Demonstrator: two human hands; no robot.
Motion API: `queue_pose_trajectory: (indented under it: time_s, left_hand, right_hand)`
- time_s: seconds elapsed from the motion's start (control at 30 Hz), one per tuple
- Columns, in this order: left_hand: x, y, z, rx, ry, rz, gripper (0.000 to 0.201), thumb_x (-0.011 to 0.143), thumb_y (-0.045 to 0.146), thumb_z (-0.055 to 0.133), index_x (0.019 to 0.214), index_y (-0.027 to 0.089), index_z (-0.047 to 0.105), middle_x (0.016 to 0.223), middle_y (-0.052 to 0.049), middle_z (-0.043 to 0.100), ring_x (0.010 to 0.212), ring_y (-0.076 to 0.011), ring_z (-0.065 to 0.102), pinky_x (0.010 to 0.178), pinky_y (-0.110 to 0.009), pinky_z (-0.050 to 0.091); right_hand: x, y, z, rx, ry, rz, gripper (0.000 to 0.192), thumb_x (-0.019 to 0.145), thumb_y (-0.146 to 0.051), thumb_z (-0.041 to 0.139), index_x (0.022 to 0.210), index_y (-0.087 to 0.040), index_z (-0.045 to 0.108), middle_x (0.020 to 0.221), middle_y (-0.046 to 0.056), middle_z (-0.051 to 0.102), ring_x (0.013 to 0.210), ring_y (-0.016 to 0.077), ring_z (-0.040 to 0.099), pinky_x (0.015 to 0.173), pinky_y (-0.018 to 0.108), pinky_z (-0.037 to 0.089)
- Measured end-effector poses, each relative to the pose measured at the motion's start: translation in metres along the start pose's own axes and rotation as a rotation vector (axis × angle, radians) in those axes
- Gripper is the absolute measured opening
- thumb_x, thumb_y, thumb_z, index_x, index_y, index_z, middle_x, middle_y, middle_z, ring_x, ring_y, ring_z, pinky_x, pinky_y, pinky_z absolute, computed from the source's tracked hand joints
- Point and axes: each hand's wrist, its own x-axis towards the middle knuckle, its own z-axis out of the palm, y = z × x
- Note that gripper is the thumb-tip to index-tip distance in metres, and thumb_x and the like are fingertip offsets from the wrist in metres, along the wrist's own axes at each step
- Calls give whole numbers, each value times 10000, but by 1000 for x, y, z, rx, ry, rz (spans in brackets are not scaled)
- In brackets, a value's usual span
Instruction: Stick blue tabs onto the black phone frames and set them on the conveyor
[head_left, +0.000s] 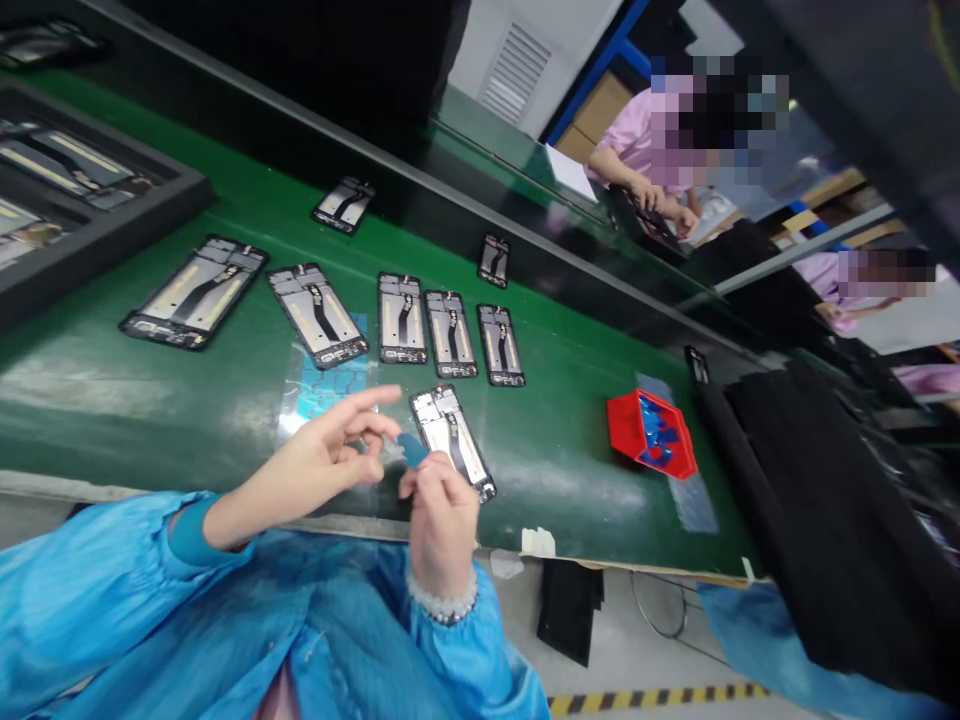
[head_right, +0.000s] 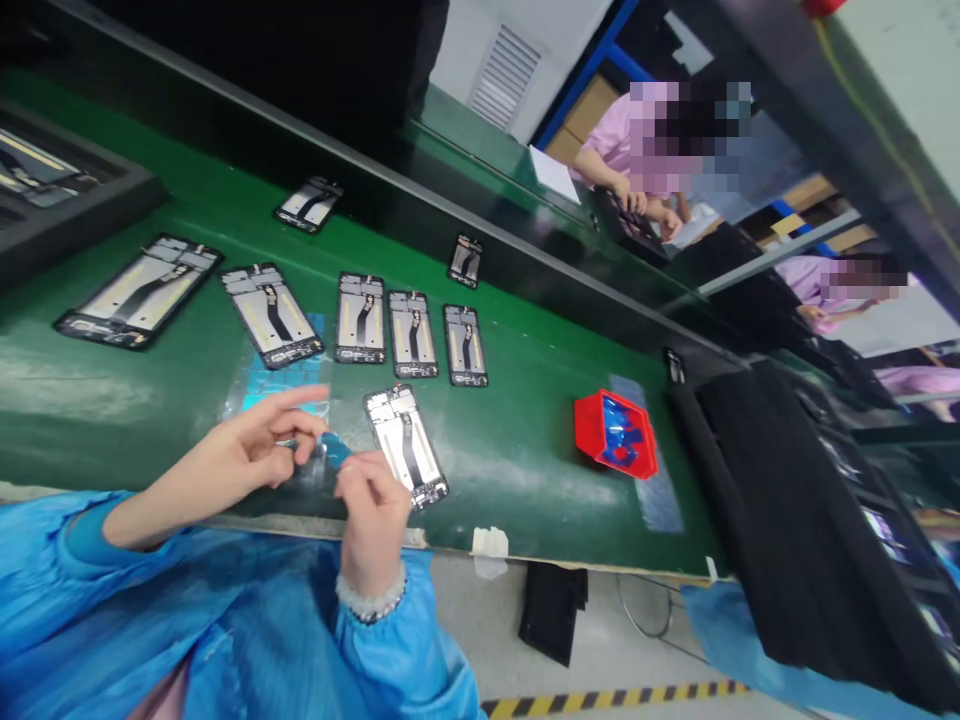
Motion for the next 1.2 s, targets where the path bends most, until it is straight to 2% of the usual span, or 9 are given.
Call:
queue_pose_trajectory:
  time_s: [0.07,0.17,0.27,0.33,0.43,0.57,0.63,0.87,1.2]
  left_hand:
    - [10,-2,-4,27,-41,-7,762,725,388,697,1397,230,374,1102,-110,641,599,-106,564,429,-199,454]
    - [26,-10,-4,150,-80,-215,692,777,514,614,1344,156,441,1144,-157,633,657,-149,620,477,-252,524]
    - [35,-19,8,160,-142,-334,671,756,543,619,1276,134,505,1121,-148,664,875,-247,671,661,-350,590]
    - [38,-20,18,168,-96,-217,619,762,502,618,1260,150,512,1143,-124,667,1012,-278,641,833,-412,556]
    - [39,-18,24,310,13,26,454,838,421,539,1206,156,531,1214,-97,635,1156,-282,557,1003,-433,442]
    - [40,-25,18,344,-47,99,411,868,341,529,1234,163,470,1237,-99,599,1170,-266,539,1010,-421,428]
    - [39,-31,16,283,-83,89,411,862,319,549,1233,171,454,1204,-95,602,1149,-257,552,987,-419,447]
    - [37,-21,19,197,-176,70,390,873,217,462,1259,170,490,1148,-60,639,1062,-218,599,911,-330,498]
    - [34,-17,14,362,-133,-53,644,844,264,442,1465,168,300,1354,-55,541,1206,-265,522,1028,-358,414]
  right_hand:
    - [10,4,-28,-376,105,-134,329,776,-495,613,855,-175,631,897,80,617,891,215,566,817,391,472]
    - [17,11,-59,-881,138,-184,843,649,-526,718,1312,-88,437,1218,221,539,1156,346,459,963,550,379]
    - [9,18,-59,-959,153,-168,939,713,-440,676,1436,-43,227,1150,229,566,1084,330,511,925,539,421]
    - [-2,19,-47,-837,141,-165,965,722,-397,685,1461,-73,157,1146,199,572,1060,289,545,908,475,463]
    - [-10,13,-32,-554,113,-145,816,730,-359,705,1409,-151,302,1198,158,583,1112,244,561,946,429,463]
    - [10,-1,-30,-256,192,-58,158,823,-335,605,806,-184,647,1223,116,621,1150,230,564,984,447,426]
    - [26,-5,-26,-232,164,-14,220,819,-329,609,657,-183,639,1251,100,614,1178,232,546,998,453,406]
    - [39,-1,4,-379,208,-65,201,798,-306,606,652,-190,682,1270,94,583,1213,231,507,1000,443,406]
    - [40,-5,3,-414,177,-100,180,805,-290,611,685,-191,703,1236,92,589,1187,225,529,983,429,436]
